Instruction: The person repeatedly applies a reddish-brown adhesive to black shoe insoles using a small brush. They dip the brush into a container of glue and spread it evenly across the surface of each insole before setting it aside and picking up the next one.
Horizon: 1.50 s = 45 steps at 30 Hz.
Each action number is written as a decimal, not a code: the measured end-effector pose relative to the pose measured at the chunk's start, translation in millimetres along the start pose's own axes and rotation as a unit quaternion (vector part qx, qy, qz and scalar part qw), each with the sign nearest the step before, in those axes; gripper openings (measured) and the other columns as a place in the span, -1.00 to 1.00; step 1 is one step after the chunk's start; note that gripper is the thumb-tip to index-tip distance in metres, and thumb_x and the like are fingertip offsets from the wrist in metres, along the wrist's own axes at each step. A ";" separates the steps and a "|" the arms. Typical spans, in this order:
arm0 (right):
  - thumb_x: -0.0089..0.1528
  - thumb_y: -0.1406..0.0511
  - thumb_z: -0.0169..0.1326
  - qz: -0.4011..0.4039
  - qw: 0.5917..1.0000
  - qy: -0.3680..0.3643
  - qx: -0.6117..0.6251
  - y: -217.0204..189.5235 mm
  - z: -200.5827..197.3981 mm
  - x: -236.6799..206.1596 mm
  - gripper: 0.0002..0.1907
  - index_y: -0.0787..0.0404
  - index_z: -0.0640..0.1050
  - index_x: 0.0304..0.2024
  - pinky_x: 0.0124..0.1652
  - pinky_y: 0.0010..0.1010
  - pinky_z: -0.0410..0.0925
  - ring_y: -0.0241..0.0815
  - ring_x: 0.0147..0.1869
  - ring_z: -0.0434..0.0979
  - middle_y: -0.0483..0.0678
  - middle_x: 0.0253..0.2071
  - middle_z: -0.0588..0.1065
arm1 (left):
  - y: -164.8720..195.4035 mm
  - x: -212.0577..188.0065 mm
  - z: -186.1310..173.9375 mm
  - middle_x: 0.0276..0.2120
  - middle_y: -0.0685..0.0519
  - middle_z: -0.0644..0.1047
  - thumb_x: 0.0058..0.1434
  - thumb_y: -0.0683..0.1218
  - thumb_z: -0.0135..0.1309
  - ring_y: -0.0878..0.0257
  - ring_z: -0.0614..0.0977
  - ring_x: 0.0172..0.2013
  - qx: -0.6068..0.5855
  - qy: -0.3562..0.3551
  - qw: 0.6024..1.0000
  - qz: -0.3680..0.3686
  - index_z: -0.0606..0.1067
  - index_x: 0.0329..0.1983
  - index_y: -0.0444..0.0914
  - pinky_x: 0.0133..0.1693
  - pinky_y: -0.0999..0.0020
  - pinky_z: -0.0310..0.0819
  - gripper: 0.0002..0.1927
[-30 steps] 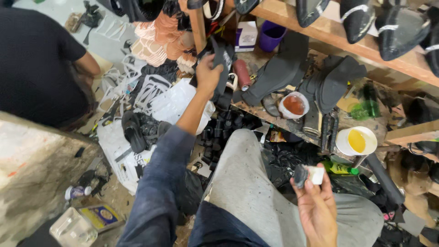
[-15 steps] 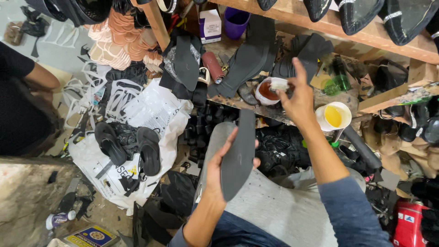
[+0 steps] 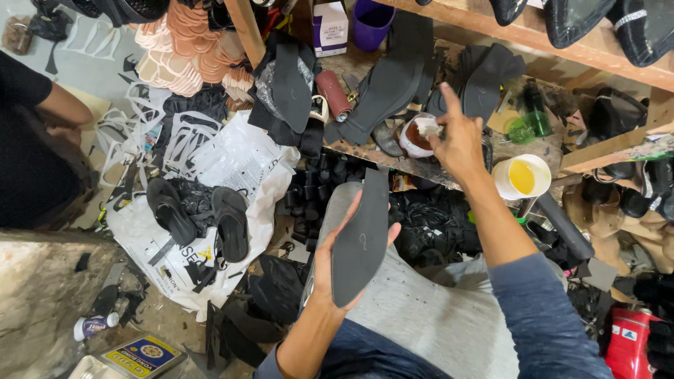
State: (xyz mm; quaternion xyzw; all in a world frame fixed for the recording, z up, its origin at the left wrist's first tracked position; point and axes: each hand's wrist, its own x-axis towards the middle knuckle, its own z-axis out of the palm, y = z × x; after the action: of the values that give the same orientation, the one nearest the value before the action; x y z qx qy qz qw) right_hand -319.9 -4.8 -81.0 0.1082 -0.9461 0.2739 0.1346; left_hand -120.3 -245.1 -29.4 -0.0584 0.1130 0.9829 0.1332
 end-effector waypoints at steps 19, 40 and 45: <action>0.23 0.55 0.29 -0.019 0.951 0.140 0.276 -119.5 -78.0 -153.4 0.07 0.26 -0.10 0.58 0.26 -0.37 0.35 -0.16 0.09 0.63 0.08 -0.07 0.61 | -81.1 61.5 -3.6 0.32 -0.10 0.40 0.54 -0.06 -0.30 0.10 0.50 0.22 -0.010 -0.066 0.998 -0.017 0.08 0.62 -0.21 0.26 0.23 0.42 -0.41; 0.09 0.51 0.32 -0.188 0.959 0.107 0.180 -150.0 -108.0 -211.4 0.10 0.19 -0.07 0.49 0.16 -0.17 0.33 -0.10 -0.05 0.65 0.05 -0.07 0.61 | -83.9 25.7 -1.4 0.34 -0.06 0.40 0.57 -0.10 -0.27 0.05 0.52 0.20 -0.016 -0.093 0.996 0.002 0.09 0.65 -0.21 0.35 0.11 0.39 -0.41; 0.20 0.49 0.31 -0.166 0.954 0.129 0.214 -150.7 -109.9 -220.8 0.04 0.11 -0.03 0.54 0.05 -0.24 0.30 -0.14 -0.06 0.62 0.01 -0.05 0.62 | -78.3 21.8 3.9 0.34 0.00 0.41 0.52 0.00 -0.27 0.13 0.50 0.20 0.000 -0.039 0.999 0.006 0.10 0.59 -0.24 0.34 0.12 0.31 -0.40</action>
State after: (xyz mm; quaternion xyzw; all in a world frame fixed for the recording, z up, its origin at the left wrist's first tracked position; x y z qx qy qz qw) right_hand -48.9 -40.3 12.9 0.2533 -0.8088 0.4551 0.2731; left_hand -120.0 -165.3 -45.0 -0.0192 0.1083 0.9851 0.1320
